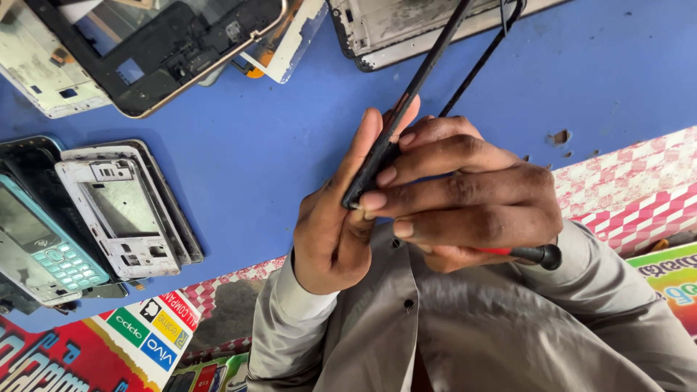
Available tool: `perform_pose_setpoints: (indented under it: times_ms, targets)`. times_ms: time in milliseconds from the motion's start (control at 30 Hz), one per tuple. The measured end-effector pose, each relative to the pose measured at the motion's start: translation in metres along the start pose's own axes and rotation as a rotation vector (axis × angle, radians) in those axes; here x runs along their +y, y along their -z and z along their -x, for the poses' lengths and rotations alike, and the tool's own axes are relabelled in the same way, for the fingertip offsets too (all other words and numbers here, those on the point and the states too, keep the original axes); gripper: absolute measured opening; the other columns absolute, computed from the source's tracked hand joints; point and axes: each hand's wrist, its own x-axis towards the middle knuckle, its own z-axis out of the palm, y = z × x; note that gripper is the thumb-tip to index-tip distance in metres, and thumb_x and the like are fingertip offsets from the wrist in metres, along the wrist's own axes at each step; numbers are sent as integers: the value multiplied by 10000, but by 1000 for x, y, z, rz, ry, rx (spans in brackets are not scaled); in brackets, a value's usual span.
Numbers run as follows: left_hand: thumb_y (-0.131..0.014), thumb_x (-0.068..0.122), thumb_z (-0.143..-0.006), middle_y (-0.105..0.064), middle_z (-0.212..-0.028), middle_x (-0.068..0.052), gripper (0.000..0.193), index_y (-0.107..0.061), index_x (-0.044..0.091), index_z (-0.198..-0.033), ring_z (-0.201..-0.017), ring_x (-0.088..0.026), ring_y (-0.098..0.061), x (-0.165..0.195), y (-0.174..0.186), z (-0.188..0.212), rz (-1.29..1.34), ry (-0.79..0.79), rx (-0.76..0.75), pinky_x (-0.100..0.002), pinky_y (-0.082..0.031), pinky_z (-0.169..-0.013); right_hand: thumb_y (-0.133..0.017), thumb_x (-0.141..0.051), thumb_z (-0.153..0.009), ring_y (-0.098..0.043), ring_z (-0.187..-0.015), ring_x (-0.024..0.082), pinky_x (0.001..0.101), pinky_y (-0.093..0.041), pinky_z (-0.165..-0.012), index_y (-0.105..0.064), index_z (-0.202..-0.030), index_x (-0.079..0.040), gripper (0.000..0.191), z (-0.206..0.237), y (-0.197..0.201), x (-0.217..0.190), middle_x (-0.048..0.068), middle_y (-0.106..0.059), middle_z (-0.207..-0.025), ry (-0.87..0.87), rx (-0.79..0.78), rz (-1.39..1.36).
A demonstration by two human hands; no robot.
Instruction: The person uses a screwdriver to pry and adjust a black phone frame held in the left hand. The person repeatedly works along the frame edges, rotating the frame to access different sides. The frame remains in hand throughout the clip.
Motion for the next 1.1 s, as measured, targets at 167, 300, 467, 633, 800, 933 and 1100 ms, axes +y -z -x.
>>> perform_pose_setpoints:
  times_ms: [167,300,467,633,800,933,1100]
  targets:
    - [-373,172,-1230,-396,-1618,-257,468,-213,2,-1636,-1480,-310,-436,0,0,0,69,-5,-9,-349,-362,-1258,-734,-11,-858,-693,-1070,305,535,-542,-983,-691,-936,-42,94,1,4,-1,145,-754,-1031,-9,-34,-23]
    - [-372,155,-1222,-390,-1622,-273,470,-209,-8,-1632,-1499,-313,-466,0,1,-1,90,7,-13,-345,-387,-1275,-749,27,-881,-693,-1116,304,528,-552,-1016,-684,-973,-48,135,0,2,-3,148,-748,-1077,-44,-24,-9]
    - [-373,155,-1225,-383,-1628,-259,486,-192,7,-1651,-1493,-307,-439,-2,2,0,107,10,-24,-336,-357,-1259,-761,23,-842,-697,-1063,288,515,-547,-953,-680,-932,-59,146,-6,1,-6,127,-750,-1020,-45,-17,10]
    - [-398,203,-1221,-374,-1639,-225,524,-162,12,-1647,-1498,-293,-413,-4,2,0,187,10,-50,-350,-350,-1267,-782,0,-918,-713,-1095,268,488,-576,-984,-659,-972,-64,149,-5,-1,-11,128,-760,-1048,-89,18,43]
    - [-425,442,-1167,-390,-1625,-211,704,-128,11,-1638,-1483,-290,-418,-3,3,-4,293,23,-78,-374,-348,-1267,-747,-18,-845,-704,-1057,283,527,-567,-973,-663,-922,-63,122,-4,1,-12,128,-755,-1001,-146,-6,1]
    - [-429,734,-992,-389,-1622,-233,1024,-97,0,-1623,-1498,-320,-424,3,2,-7,421,137,-69,-417,-356,-1278,-814,-12,-873,-698,-1093,302,529,-580,-996,-680,-962,-40,163,-7,-2,-10,125,-754,-1034,-55,-34,61]
    - [-408,939,-779,-468,-1537,-249,1297,7,34,-1611,-1454,-333,-495,9,0,-9,411,234,-9,-424,-368,-1205,-838,-6,-832,-693,-1073,303,486,-596,-950,-674,-962,-50,214,-9,-4,-15,121,-754,-1027,-93,-81,139]
